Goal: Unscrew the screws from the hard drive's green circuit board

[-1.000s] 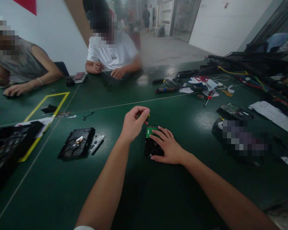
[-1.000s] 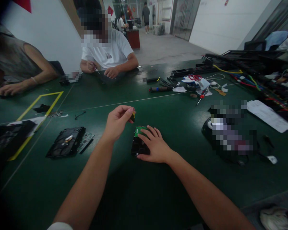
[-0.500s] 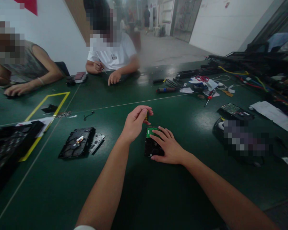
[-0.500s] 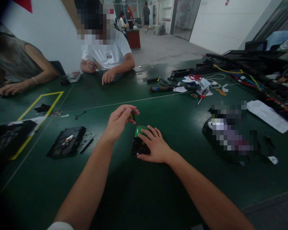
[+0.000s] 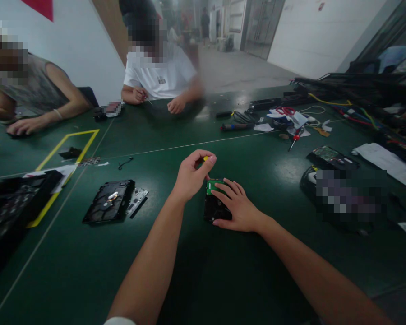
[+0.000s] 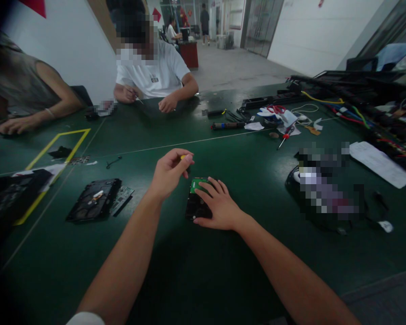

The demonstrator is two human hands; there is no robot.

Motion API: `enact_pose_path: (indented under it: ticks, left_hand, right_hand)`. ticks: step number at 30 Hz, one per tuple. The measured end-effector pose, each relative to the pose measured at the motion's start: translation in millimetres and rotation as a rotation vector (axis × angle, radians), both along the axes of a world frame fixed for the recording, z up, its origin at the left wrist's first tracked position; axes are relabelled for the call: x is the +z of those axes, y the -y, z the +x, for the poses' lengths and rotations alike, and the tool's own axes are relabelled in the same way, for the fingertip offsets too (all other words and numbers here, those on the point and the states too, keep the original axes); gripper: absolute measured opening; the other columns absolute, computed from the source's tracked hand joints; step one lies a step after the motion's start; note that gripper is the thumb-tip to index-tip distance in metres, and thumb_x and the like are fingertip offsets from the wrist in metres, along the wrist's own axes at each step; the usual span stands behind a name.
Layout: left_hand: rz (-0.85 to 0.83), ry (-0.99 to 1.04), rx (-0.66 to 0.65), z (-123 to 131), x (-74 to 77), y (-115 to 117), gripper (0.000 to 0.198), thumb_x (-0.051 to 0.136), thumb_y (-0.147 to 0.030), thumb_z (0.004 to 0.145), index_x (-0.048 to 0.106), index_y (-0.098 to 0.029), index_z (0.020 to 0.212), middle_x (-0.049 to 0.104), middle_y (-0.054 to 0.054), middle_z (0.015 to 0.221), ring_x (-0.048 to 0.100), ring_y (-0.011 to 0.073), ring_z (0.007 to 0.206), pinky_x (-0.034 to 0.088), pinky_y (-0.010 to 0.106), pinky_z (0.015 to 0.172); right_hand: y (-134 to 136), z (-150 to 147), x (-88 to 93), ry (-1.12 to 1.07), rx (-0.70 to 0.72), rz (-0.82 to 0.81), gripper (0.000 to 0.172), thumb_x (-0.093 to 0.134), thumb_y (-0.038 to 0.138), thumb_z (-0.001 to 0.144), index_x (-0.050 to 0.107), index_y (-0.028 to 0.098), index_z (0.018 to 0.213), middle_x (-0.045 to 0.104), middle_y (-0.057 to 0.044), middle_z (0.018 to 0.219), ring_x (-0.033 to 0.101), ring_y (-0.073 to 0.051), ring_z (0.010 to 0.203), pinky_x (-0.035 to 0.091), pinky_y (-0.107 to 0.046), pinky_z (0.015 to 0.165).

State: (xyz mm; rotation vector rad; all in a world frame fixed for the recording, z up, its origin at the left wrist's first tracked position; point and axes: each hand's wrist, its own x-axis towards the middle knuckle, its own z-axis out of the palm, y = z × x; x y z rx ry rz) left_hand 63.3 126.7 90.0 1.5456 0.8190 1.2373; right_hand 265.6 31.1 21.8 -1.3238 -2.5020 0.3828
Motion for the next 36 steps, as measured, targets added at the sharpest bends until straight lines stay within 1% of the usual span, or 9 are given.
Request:
enact_pose_path:
  ticks: [3, 5, 8, 13, 19, 24, 28, 32, 36]
  left_hand:
    - [-0.053, 0.060, -0.032, 0.4, 0.5, 0.3, 0.028, 0.067, -0.047, 0.100, 0.075, -0.021, 0.104, 0.070, 0.005, 0.097, 0.063, 0.0119, 0.071, 0.056, 0.022, 0.054]
    - [-0.067, 0.081, -0.023, 1.1, 0.5, 0.6, 0.027, 0.068, -0.046, 0.099, 0.075, -0.020, 0.105, 0.069, 0.005, 0.096, 0.063, 0.0121, 0.071, 0.057, 0.023, 0.056]
    - [-0.038, 0.031, 0.041, 1.8, -0.3, 1.2, 0.029, 0.077, -0.046, 0.093, 0.072, -0.019, 0.101, 0.068, 0.004, 0.092, 0.063, 0.0122, 0.071, 0.057, 0.022, 0.055]
    - [-0.002, -0.063, 0.152, -0.1, -4.1, -0.7, 0.040, 0.090, -0.047, 0.080, 0.064, -0.020, 0.094, 0.067, 0.003, 0.092, 0.066, 0.0148, 0.075, 0.054, 0.022, 0.052]
    - [0.063, -0.176, 0.270, -3.8, -4.4, -3.0, 0.042, 0.090, -0.050, 0.079, 0.063, -0.020, 0.093, 0.065, 0.002, 0.089, 0.062, 0.0131, 0.072, 0.049, 0.023, 0.054]
    - [0.012, -0.097, 0.165, -2.5, -2.9, -2.6, 0.034, 0.081, -0.048, 0.089, 0.063, -0.021, 0.094, 0.065, 0.002, 0.087, 0.062, 0.0137, 0.072, 0.053, 0.022, 0.054]
    - [0.005, -0.042, 0.095, -1.6, -3.1, -3.1, 0.024, 0.072, -0.043, 0.095, 0.067, -0.021, 0.103, 0.068, 0.004, 0.094, 0.064, 0.0151, 0.079, 0.057, 0.022, 0.057]
    - [-0.002, -0.022, 0.041, -1.7, -2.9, -2.6, 0.024, 0.068, -0.041, 0.098, 0.069, -0.024, 0.116, 0.071, 0.005, 0.100, 0.069, 0.0179, 0.092, 0.059, 0.023, 0.064]
    - [0.000, -0.022, 0.012, -1.2, -1.1, -1.3, 0.023, 0.064, -0.041, 0.101, 0.072, -0.024, 0.114, 0.071, 0.006, 0.100, 0.069, 0.0177, 0.092, 0.059, 0.023, 0.065]
  right_hand:
    - [0.3, -0.2, 2.3, 0.000, 0.000, -0.005, 0.095, 0.062, 0.080, 0.087, 0.046, 0.024, 0.161, 0.035, -0.013, 0.172, 0.012, -0.044, 0.163, 0.011, -0.068, 0.130]
    - [0.3, -0.3, 3.2, 0.002, 0.000, -0.010, 0.095, 0.063, 0.080, 0.087, 0.046, 0.024, 0.161, 0.035, -0.013, 0.172, 0.011, -0.044, 0.163, 0.010, -0.068, 0.130]
    - [0.3, -0.2, 3.4, -0.001, -0.002, -0.016, 0.095, 0.063, 0.081, 0.087, 0.045, 0.026, 0.162, 0.035, -0.012, 0.172, 0.010, -0.044, 0.163, 0.011, -0.068, 0.129]
    - [0.2, -0.4, 2.8, -0.006, 0.000, -0.024, 0.095, 0.063, 0.081, 0.087, 0.044, 0.027, 0.163, 0.035, -0.012, 0.172, 0.010, -0.045, 0.163, 0.010, -0.071, 0.129]
    - [0.6, -0.4, 2.7, -0.007, -0.004, -0.019, 0.094, 0.062, 0.081, 0.087, 0.045, 0.027, 0.162, 0.034, -0.012, 0.172, 0.012, -0.045, 0.163, 0.012, -0.070, 0.129]
    - [0.2, 0.1, 0.9, -0.012, 0.004, -0.005, 0.095, 0.063, 0.081, 0.087, 0.045, 0.025, 0.162, 0.036, -0.013, 0.172, 0.012, -0.045, 0.163, 0.011, -0.070, 0.129]
    - [-0.3, 0.0, 0.9, 0.000, 0.002, -0.004, 0.095, 0.062, 0.081, 0.087, 0.045, 0.024, 0.162, 0.034, -0.013, 0.172, 0.012, -0.045, 0.163, 0.011, -0.069, 0.129]
    - [-0.2, -0.3, 1.5, -0.001, 0.004, -0.006, 0.096, 0.061, 0.082, 0.087, 0.044, 0.026, 0.162, 0.035, -0.012, 0.172, 0.012, -0.045, 0.163, 0.012, -0.069, 0.129]
    - [0.0, -0.4, -0.1, -0.003, -0.002, 0.000, 0.095, 0.061, 0.082, 0.087, 0.045, 0.026, 0.162, 0.035, -0.012, 0.172, 0.011, -0.044, 0.163, 0.011, -0.069, 0.129]
